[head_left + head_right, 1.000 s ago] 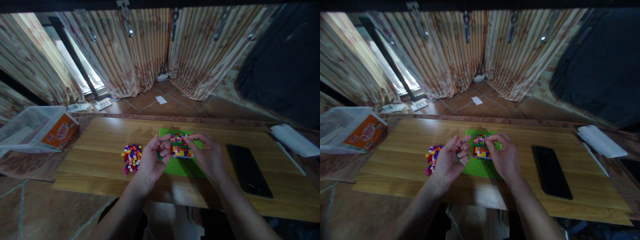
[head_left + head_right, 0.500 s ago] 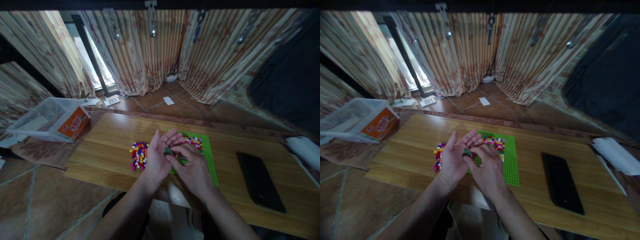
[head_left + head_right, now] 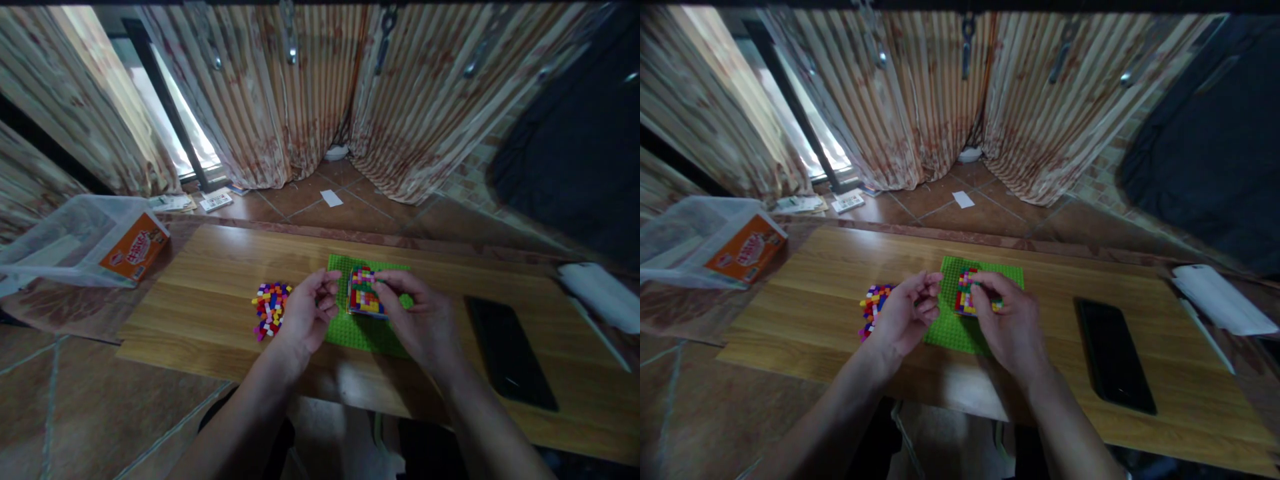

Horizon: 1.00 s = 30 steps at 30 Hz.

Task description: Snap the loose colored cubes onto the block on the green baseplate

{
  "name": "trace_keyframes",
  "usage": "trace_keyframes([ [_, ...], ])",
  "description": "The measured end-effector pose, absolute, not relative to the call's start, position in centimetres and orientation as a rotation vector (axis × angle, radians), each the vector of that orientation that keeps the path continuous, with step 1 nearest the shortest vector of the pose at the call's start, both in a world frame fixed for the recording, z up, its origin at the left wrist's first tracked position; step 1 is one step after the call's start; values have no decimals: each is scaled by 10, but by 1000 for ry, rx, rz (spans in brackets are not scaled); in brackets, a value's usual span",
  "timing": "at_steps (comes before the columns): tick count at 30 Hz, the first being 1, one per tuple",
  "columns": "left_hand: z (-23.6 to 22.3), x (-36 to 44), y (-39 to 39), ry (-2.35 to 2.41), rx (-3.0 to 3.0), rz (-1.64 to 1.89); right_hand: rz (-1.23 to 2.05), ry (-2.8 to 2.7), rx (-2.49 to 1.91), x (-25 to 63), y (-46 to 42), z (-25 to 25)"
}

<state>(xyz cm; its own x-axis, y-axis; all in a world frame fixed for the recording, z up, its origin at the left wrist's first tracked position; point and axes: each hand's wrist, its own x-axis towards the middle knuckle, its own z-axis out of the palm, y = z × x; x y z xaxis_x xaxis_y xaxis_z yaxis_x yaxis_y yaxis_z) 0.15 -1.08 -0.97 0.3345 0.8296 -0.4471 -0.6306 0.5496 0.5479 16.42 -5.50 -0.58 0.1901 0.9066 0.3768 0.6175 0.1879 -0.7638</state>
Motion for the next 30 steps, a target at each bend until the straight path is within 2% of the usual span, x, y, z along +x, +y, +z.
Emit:
trace_keyframes([
  [6, -10, 4, -16, 862, 626, 826, 314, -1495, -1590, 197, -54, -5],
  [14, -15, 14, -18, 978, 977, 808, 305, -1636, -1555, 175, -56, -26],
  [20, -27, 19, -18, 966, 1183, 772, 315, -1468, -1623, 174, -54, -41],
  [30, -38, 22, -22, 925, 1360, 720, 407, -1337, -1583, 181, -50, -38],
])
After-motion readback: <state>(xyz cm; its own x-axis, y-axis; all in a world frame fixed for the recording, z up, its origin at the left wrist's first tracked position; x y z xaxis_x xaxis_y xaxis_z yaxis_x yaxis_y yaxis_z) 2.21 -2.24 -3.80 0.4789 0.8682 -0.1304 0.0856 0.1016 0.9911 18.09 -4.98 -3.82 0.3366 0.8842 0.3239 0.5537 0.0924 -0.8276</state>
